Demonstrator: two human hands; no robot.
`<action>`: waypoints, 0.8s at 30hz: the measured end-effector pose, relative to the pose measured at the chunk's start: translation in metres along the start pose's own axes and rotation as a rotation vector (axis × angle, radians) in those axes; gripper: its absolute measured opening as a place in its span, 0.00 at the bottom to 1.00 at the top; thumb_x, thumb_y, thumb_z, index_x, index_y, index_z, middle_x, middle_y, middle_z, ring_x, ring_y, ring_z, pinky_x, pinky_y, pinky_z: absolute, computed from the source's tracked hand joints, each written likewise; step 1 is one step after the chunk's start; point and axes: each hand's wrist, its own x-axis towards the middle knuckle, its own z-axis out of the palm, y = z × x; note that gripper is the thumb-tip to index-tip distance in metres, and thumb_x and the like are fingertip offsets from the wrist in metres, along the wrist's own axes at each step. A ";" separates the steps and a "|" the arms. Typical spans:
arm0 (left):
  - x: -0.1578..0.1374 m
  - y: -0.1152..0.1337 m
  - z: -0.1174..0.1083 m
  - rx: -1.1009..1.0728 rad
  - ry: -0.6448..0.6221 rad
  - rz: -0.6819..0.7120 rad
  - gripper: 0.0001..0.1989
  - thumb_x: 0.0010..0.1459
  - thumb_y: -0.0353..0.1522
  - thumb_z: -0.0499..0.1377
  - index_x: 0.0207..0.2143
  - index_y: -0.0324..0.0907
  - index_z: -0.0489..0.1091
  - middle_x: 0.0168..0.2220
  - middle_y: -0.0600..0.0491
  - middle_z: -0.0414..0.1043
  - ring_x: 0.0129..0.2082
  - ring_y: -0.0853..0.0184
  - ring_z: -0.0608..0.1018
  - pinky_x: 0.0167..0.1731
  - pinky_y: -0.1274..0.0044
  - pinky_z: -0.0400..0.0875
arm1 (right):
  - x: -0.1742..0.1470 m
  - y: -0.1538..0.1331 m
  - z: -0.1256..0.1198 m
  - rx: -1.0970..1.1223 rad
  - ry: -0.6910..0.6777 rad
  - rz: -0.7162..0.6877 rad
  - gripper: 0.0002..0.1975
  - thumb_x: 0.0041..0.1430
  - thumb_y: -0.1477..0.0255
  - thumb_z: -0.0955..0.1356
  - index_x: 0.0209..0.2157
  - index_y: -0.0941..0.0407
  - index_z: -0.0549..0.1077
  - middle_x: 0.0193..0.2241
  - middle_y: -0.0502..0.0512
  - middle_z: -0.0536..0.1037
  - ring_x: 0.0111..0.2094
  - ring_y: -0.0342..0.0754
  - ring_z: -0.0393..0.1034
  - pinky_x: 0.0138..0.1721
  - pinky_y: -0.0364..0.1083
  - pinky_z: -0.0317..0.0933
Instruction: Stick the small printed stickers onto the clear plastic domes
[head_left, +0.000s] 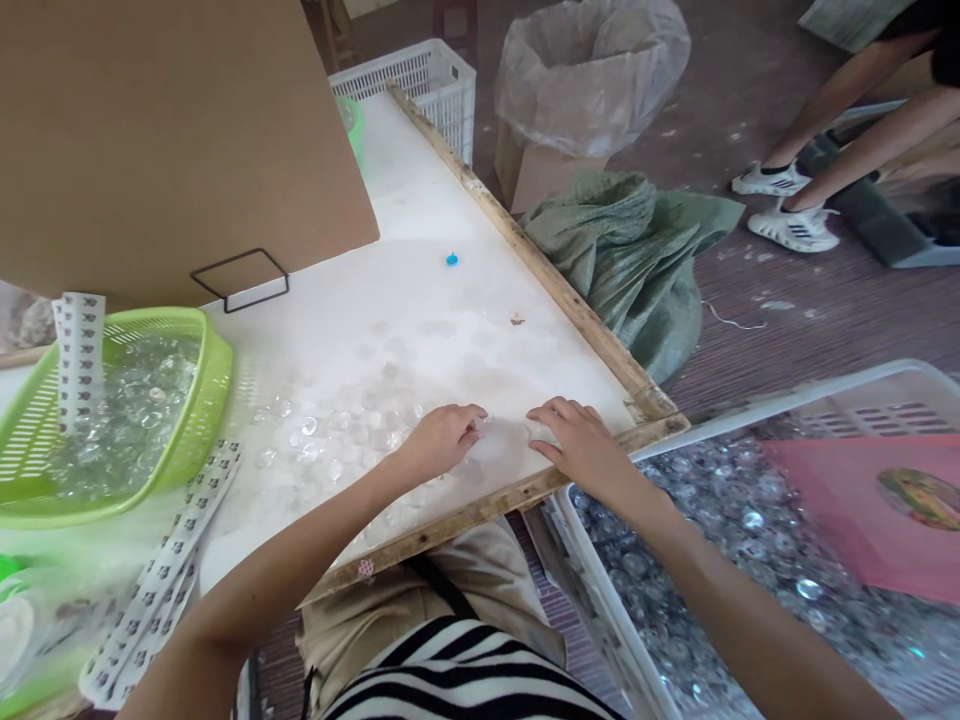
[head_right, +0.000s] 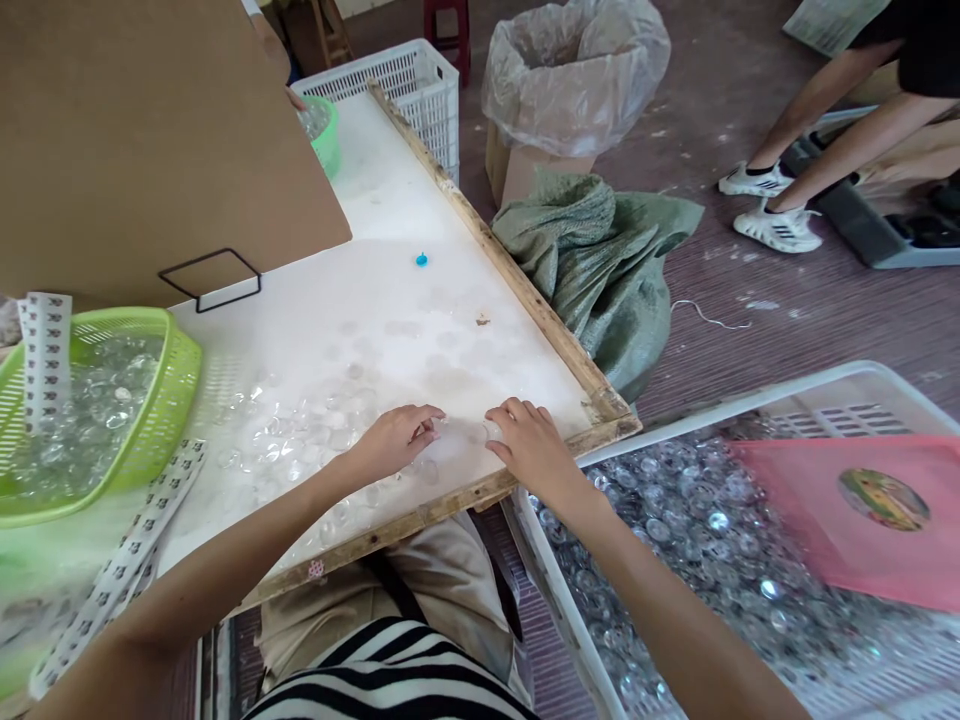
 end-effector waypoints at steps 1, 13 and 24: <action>0.001 0.001 0.000 -0.018 -0.008 -0.020 0.16 0.64 0.28 0.56 0.54 0.42 0.66 0.38 0.51 0.78 0.40 0.62 0.79 0.42 0.74 0.72 | -0.002 0.004 -0.002 -0.014 0.007 0.020 0.13 0.61 0.73 0.68 0.48 0.56 0.71 0.44 0.58 0.73 0.45 0.56 0.68 0.48 0.53 0.58; 0.005 0.014 0.009 0.304 0.043 0.152 0.12 0.66 0.36 0.57 0.50 0.42 0.68 0.48 0.45 0.69 0.48 0.56 0.72 0.48 0.66 0.69 | -0.012 0.028 -0.009 -0.066 0.126 0.109 0.13 0.62 0.73 0.64 0.48 0.55 0.72 0.43 0.61 0.74 0.45 0.58 0.69 0.45 0.54 0.59; 0.027 0.020 0.019 0.164 0.048 0.163 0.09 0.68 0.28 0.51 0.43 0.40 0.70 0.41 0.47 0.75 0.45 0.59 0.74 0.48 0.68 0.68 | -0.019 0.035 -0.015 0.005 0.163 0.112 0.12 0.63 0.72 0.64 0.47 0.55 0.74 0.42 0.60 0.73 0.45 0.57 0.68 0.48 0.55 0.60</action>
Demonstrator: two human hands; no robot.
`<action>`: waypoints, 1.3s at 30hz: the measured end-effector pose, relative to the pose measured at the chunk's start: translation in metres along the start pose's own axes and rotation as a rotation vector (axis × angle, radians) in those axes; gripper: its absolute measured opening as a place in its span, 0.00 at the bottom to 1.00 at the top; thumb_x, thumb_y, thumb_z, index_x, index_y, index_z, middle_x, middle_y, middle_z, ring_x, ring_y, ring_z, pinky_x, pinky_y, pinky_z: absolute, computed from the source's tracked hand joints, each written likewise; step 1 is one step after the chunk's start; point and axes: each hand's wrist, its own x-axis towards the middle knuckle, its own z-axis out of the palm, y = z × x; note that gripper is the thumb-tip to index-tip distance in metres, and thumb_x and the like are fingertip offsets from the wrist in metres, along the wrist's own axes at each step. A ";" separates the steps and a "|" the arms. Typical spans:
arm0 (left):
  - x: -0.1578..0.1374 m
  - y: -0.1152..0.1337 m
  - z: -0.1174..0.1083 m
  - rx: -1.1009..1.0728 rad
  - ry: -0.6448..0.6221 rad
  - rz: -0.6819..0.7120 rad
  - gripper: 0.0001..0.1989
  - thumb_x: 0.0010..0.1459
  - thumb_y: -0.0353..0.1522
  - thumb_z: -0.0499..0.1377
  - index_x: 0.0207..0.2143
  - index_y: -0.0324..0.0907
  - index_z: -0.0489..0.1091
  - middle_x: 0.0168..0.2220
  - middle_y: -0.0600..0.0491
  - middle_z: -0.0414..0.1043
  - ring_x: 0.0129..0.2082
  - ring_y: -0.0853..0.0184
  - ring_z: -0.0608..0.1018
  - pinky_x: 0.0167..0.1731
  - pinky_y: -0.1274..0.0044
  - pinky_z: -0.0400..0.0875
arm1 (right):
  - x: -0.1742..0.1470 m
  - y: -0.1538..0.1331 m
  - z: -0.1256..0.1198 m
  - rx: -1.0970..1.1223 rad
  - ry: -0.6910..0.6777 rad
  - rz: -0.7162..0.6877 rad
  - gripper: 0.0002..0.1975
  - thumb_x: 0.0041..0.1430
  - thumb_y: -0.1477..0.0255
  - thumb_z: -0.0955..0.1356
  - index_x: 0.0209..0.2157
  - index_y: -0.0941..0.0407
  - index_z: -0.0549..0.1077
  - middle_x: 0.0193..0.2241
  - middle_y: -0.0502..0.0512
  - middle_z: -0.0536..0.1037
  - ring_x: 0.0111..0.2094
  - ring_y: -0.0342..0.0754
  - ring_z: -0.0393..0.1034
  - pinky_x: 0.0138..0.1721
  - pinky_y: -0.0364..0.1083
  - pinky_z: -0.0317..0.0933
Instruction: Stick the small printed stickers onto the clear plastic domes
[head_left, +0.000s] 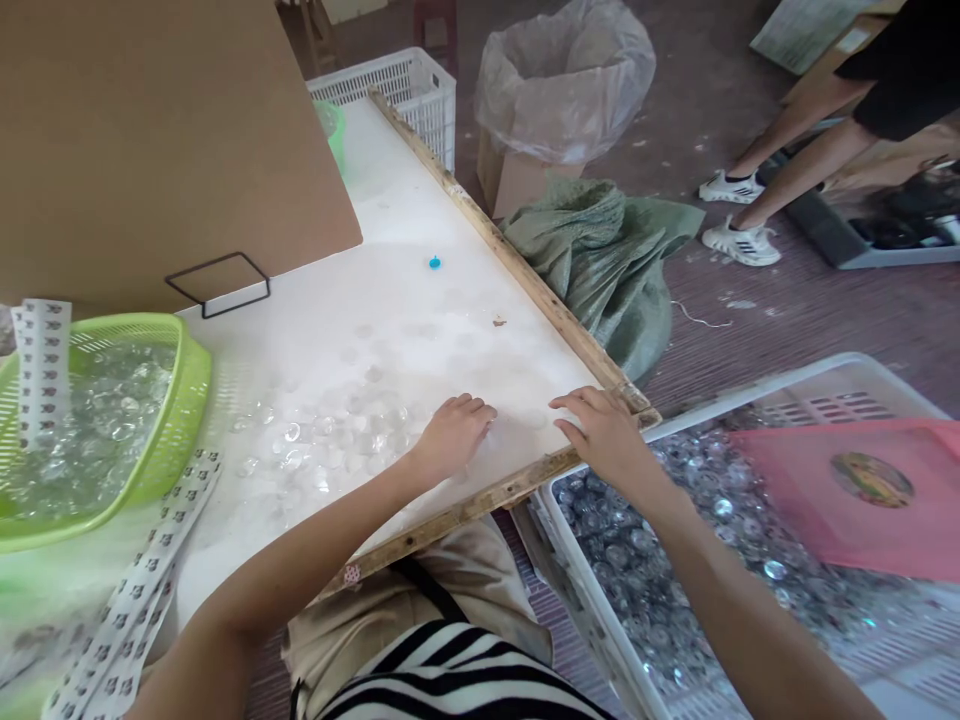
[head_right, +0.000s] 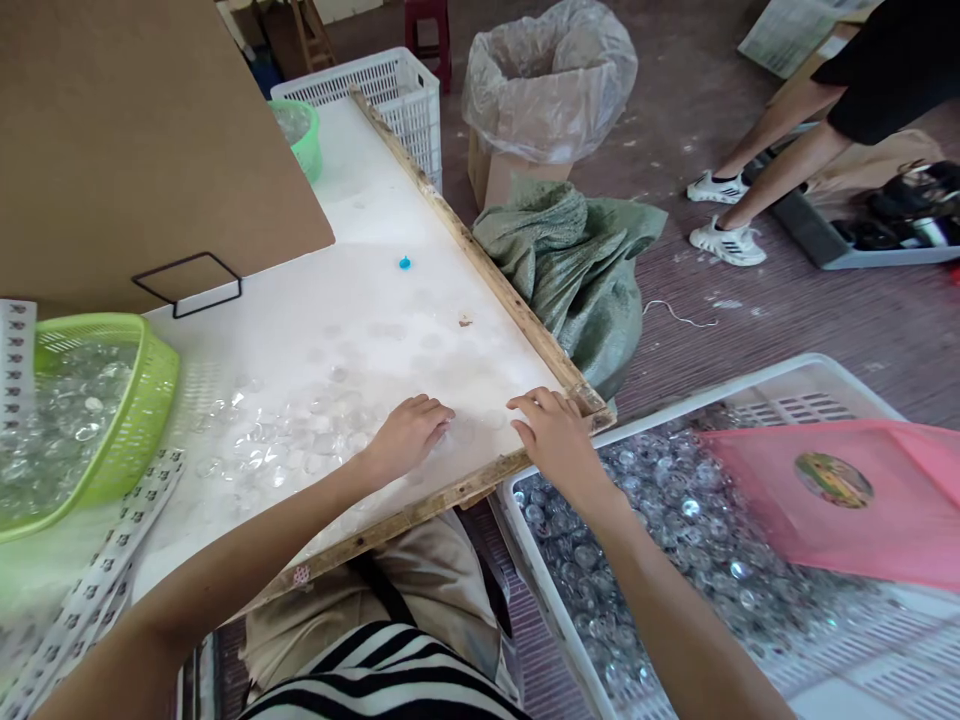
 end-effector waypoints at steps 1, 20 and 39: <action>0.001 -0.001 0.000 -0.061 0.015 -0.030 0.09 0.67 0.27 0.51 0.46 0.40 0.69 0.41 0.48 0.75 0.44 0.59 0.75 0.47 0.68 0.69 | 0.002 -0.005 0.002 0.026 -0.022 -0.029 0.12 0.63 0.72 0.64 0.47 0.55 0.74 0.43 0.60 0.73 0.46 0.56 0.68 0.48 0.54 0.60; 0.034 0.011 0.007 0.004 0.039 0.057 0.09 0.66 0.26 0.51 0.46 0.40 0.68 0.48 0.44 0.66 0.51 0.57 0.70 0.51 0.66 0.70 | 0.016 0.014 0.009 0.102 0.078 0.088 0.15 0.64 0.71 0.62 0.49 0.56 0.74 0.43 0.62 0.70 0.46 0.58 0.69 0.48 0.56 0.64; -0.030 -0.015 0.006 -0.001 0.115 0.165 0.13 0.66 0.32 0.56 0.52 0.40 0.68 0.56 0.43 0.67 0.57 0.56 0.67 0.58 0.64 0.64 | 0.007 -0.025 0.001 0.320 0.074 -0.066 0.11 0.67 0.71 0.62 0.45 0.54 0.75 0.41 0.59 0.74 0.45 0.55 0.68 0.50 0.54 0.62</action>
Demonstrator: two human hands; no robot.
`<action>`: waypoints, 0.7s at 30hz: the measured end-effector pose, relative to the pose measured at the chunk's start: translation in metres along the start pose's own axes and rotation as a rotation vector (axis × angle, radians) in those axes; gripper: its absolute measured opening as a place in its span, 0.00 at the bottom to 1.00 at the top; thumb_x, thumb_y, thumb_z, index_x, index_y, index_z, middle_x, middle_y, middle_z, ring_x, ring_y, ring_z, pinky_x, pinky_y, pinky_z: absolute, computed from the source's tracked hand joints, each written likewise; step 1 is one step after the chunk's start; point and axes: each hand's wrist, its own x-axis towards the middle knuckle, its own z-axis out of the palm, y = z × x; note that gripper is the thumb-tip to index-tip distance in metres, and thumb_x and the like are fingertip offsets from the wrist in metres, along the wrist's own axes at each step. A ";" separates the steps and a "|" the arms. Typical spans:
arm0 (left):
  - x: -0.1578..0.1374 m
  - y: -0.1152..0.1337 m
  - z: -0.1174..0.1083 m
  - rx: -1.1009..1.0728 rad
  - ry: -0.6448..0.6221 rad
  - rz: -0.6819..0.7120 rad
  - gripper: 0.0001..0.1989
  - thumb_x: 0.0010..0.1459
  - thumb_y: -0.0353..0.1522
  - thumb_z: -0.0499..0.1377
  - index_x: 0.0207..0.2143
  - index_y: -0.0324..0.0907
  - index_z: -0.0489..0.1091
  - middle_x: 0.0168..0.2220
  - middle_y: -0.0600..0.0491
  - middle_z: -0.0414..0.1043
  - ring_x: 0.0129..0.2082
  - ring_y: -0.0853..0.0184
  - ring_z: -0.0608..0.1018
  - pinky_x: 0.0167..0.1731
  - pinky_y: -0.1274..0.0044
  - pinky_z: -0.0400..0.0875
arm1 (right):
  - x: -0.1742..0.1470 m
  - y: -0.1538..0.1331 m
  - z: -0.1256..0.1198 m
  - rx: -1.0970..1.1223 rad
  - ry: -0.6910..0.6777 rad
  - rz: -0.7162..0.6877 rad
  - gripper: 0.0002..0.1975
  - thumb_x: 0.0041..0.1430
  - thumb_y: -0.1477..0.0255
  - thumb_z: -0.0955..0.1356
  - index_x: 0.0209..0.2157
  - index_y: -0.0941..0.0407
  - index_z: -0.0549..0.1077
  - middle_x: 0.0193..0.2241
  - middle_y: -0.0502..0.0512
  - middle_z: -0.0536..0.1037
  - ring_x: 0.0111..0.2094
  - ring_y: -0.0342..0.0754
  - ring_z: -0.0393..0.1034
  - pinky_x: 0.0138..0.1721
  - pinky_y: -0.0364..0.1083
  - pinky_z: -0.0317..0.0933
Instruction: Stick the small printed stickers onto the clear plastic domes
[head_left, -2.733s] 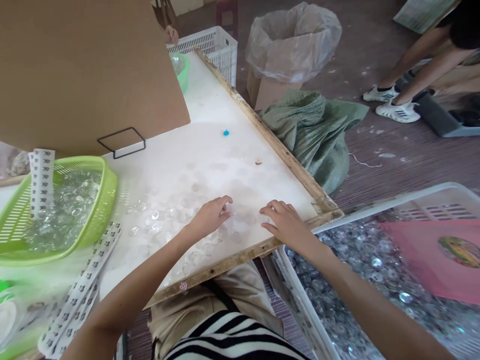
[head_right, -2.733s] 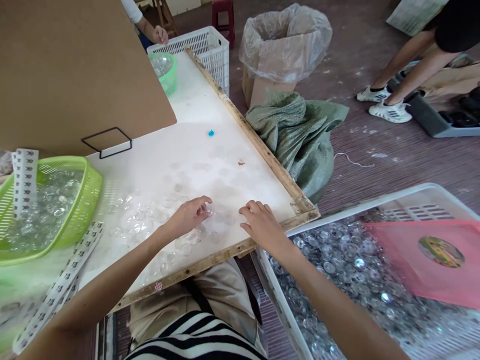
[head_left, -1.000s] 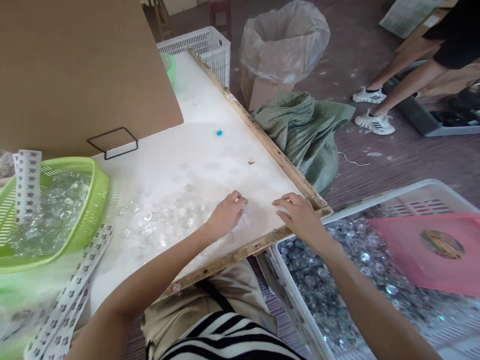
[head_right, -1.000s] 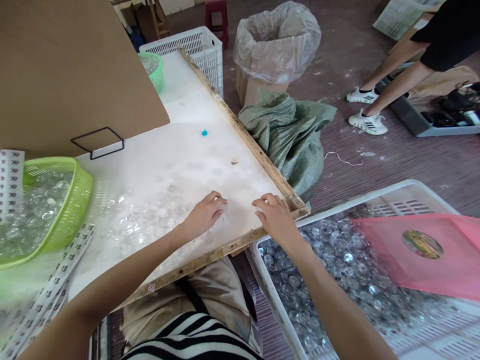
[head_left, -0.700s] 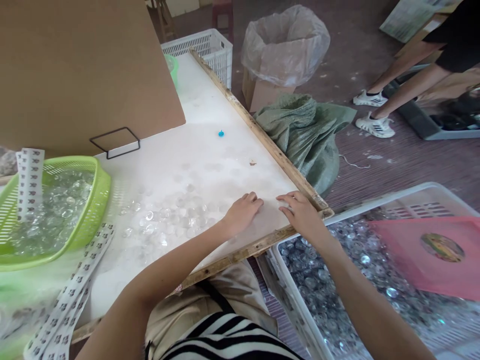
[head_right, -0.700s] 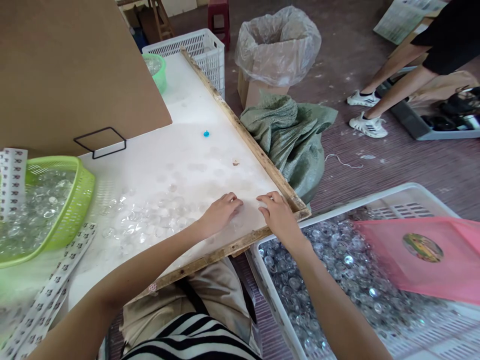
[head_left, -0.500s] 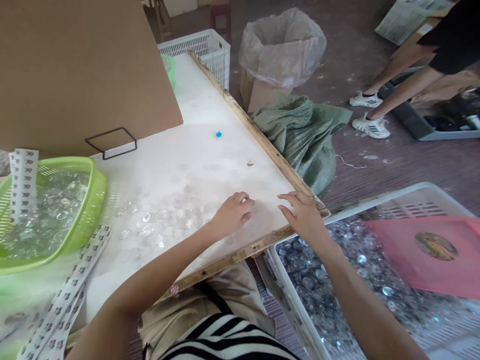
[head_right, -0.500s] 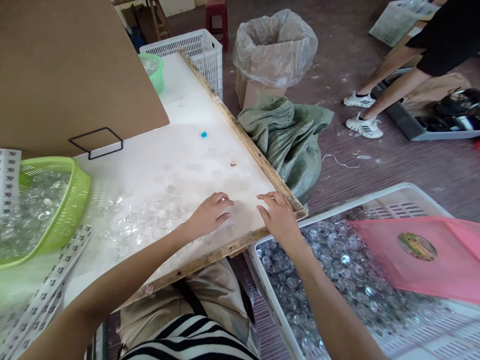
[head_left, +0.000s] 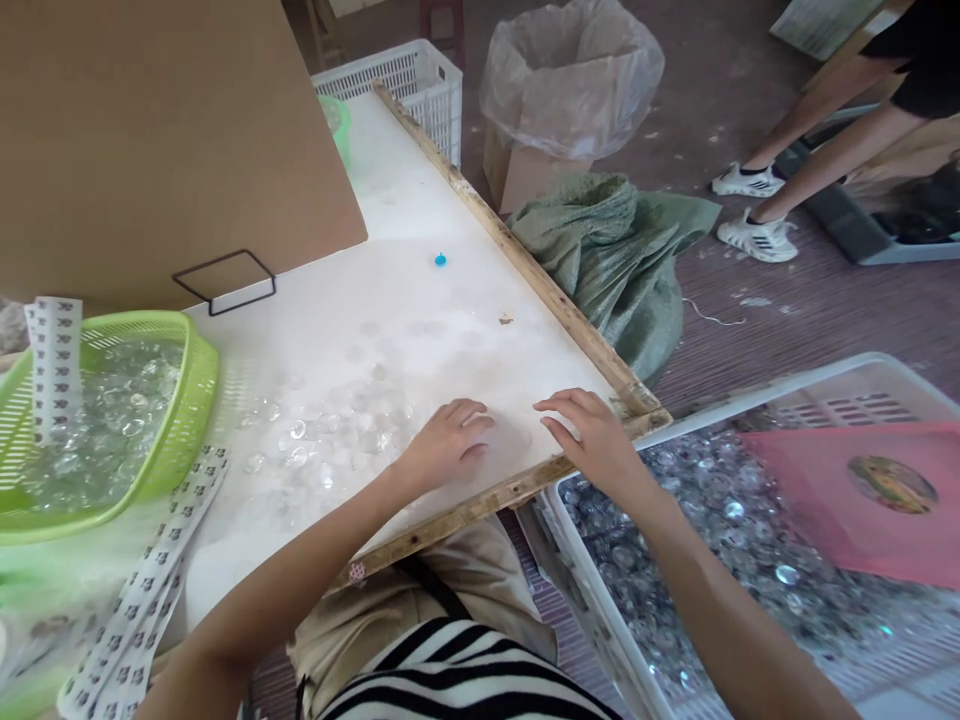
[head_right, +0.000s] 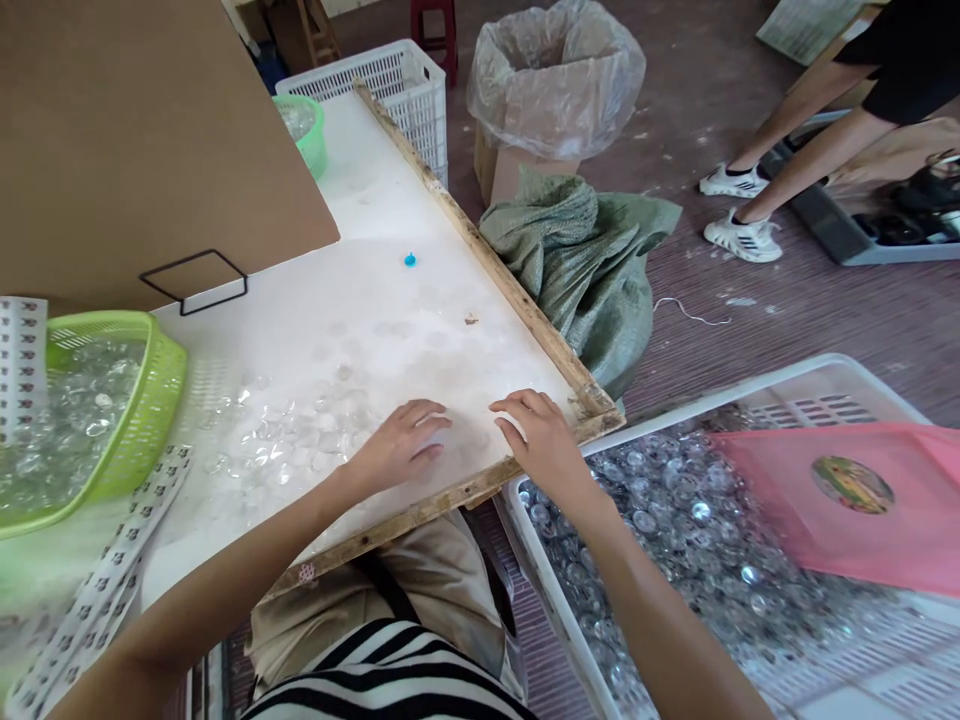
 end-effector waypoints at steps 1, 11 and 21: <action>0.001 0.005 0.001 -0.001 -0.025 0.048 0.13 0.65 0.32 0.57 0.51 0.40 0.69 0.55 0.43 0.69 0.57 0.56 0.68 0.57 0.65 0.65 | -0.001 0.002 0.000 0.002 -0.017 0.000 0.11 0.67 0.71 0.62 0.45 0.54 0.75 0.40 0.58 0.74 0.45 0.54 0.68 0.49 0.54 0.62; -0.002 0.016 0.005 0.043 -0.140 0.157 0.11 0.70 0.28 0.49 0.42 0.40 0.72 0.46 0.45 0.76 0.48 0.60 0.75 0.50 0.69 0.68 | -0.002 -0.002 0.013 -0.017 -0.123 -0.075 0.11 0.67 0.73 0.61 0.44 0.55 0.73 0.41 0.58 0.78 0.44 0.53 0.70 0.48 0.53 0.61; 0.024 0.015 0.007 -0.128 -0.069 -0.111 0.09 0.66 0.27 0.51 0.44 0.39 0.70 0.42 0.46 0.72 0.44 0.60 0.74 0.47 0.70 0.71 | 0.000 -0.013 0.025 -0.096 -0.082 0.000 0.10 0.64 0.73 0.64 0.44 0.56 0.74 0.40 0.59 0.75 0.44 0.56 0.68 0.46 0.54 0.60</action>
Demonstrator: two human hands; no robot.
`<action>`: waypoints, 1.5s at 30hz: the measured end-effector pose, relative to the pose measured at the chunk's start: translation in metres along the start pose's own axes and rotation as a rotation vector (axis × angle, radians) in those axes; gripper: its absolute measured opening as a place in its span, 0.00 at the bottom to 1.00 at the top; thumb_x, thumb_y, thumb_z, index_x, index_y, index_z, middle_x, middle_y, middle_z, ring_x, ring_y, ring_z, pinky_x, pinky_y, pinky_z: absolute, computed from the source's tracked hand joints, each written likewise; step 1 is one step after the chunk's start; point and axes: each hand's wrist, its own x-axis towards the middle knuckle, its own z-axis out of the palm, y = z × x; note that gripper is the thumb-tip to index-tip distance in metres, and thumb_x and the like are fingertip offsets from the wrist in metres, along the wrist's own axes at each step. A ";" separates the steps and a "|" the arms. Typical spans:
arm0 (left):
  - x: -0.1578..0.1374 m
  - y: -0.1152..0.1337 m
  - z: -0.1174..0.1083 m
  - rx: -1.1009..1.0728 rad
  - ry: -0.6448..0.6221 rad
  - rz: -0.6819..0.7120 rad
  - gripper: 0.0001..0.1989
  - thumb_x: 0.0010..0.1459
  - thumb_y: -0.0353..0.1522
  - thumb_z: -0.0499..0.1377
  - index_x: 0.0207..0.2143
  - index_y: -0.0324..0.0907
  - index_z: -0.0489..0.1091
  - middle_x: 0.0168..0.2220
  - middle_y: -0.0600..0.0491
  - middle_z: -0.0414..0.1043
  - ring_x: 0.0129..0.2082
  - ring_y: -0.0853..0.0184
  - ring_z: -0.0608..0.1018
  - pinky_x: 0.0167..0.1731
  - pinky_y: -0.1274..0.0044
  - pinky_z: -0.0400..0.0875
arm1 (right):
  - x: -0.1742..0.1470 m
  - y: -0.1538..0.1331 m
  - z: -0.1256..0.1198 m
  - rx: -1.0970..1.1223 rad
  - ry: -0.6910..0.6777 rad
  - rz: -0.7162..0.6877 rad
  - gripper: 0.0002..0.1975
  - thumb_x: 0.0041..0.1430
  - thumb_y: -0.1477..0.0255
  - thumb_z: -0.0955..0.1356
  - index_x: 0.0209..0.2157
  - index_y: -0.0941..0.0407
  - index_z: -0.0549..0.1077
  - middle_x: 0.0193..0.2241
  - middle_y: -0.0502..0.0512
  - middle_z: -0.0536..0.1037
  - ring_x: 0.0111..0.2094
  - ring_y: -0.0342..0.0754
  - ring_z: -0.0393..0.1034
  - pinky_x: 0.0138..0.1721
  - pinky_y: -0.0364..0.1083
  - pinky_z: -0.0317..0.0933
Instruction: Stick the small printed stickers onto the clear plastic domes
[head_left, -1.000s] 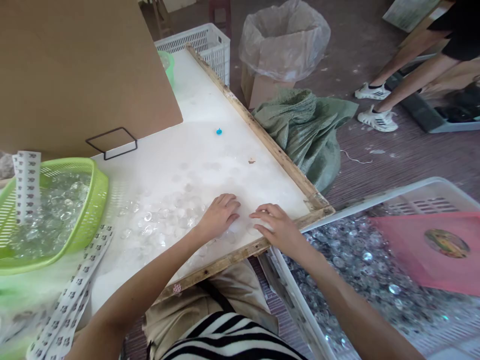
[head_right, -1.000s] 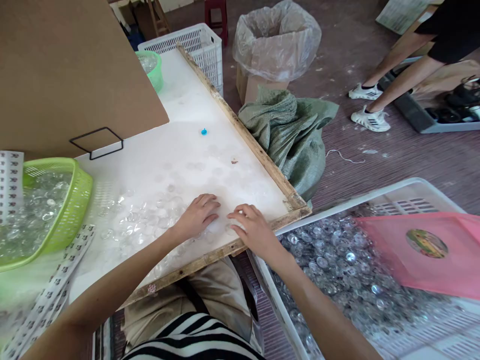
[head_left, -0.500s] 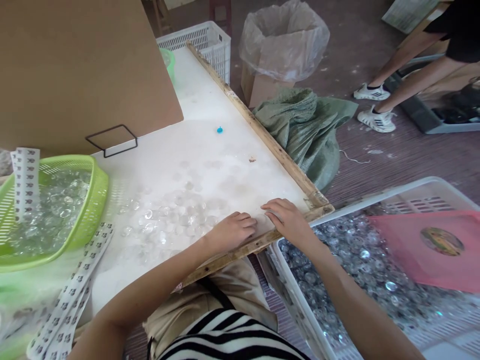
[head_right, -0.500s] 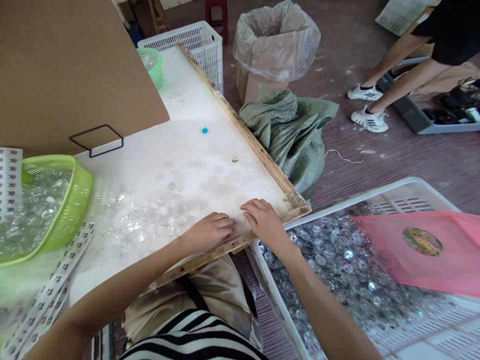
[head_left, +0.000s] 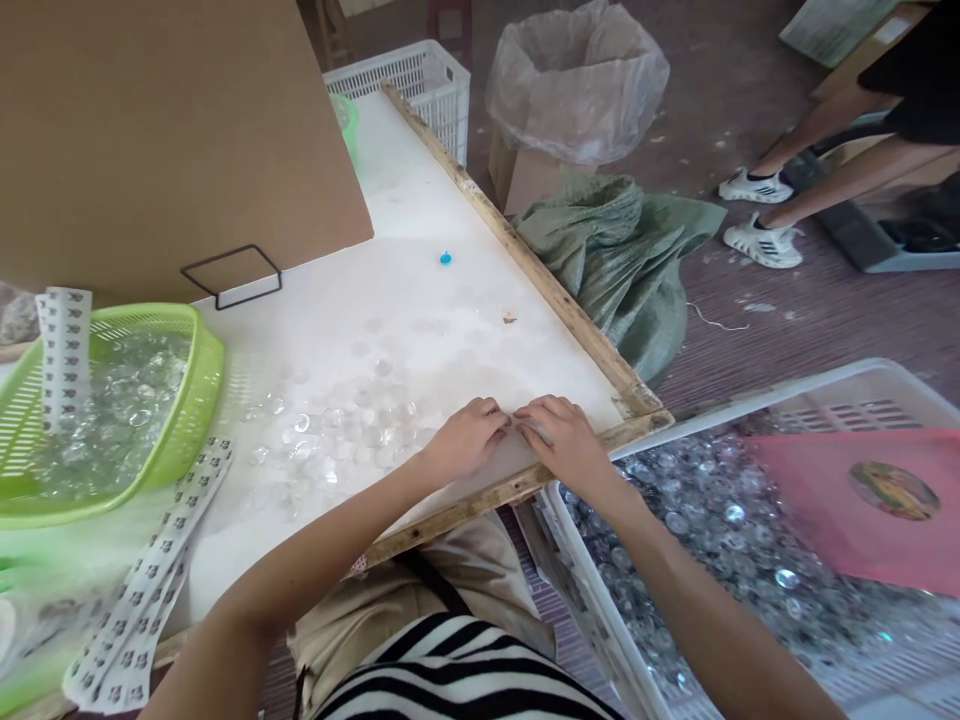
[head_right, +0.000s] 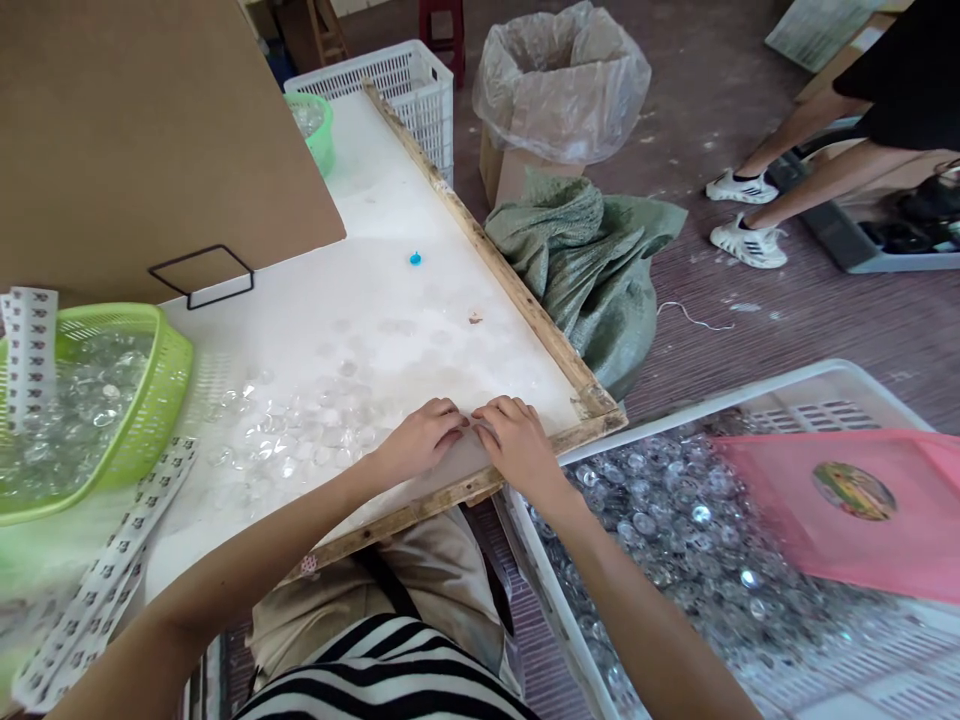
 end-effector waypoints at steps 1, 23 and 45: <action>0.000 0.000 -0.002 0.023 0.001 0.006 0.08 0.66 0.27 0.53 0.44 0.39 0.70 0.44 0.46 0.72 0.46 0.59 0.73 0.48 0.69 0.71 | 0.001 -0.002 0.000 0.003 0.002 -0.005 0.10 0.64 0.73 0.64 0.45 0.55 0.74 0.41 0.59 0.75 0.45 0.56 0.67 0.47 0.54 0.60; -0.071 -0.047 -0.024 0.191 0.250 -0.222 0.11 0.62 0.26 0.58 0.47 0.41 0.70 0.48 0.46 0.71 0.49 0.56 0.71 0.48 0.65 0.69 | 0.044 -0.058 0.033 0.044 -0.162 -0.148 0.11 0.63 0.74 0.67 0.47 0.55 0.72 0.46 0.60 0.73 0.49 0.55 0.66 0.48 0.53 0.54; -0.037 -0.034 -0.024 0.307 0.104 -0.047 0.12 0.64 0.29 0.59 0.50 0.42 0.72 0.54 0.44 0.70 0.54 0.54 0.69 0.50 0.63 0.65 | 0.016 -0.035 0.014 -0.026 -0.241 -0.132 0.10 0.60 0.73 0.70 0.44 0.54 0.71 0.43 0.57 0.73 0.47 0.55 0.67 0.47 0.52 0.54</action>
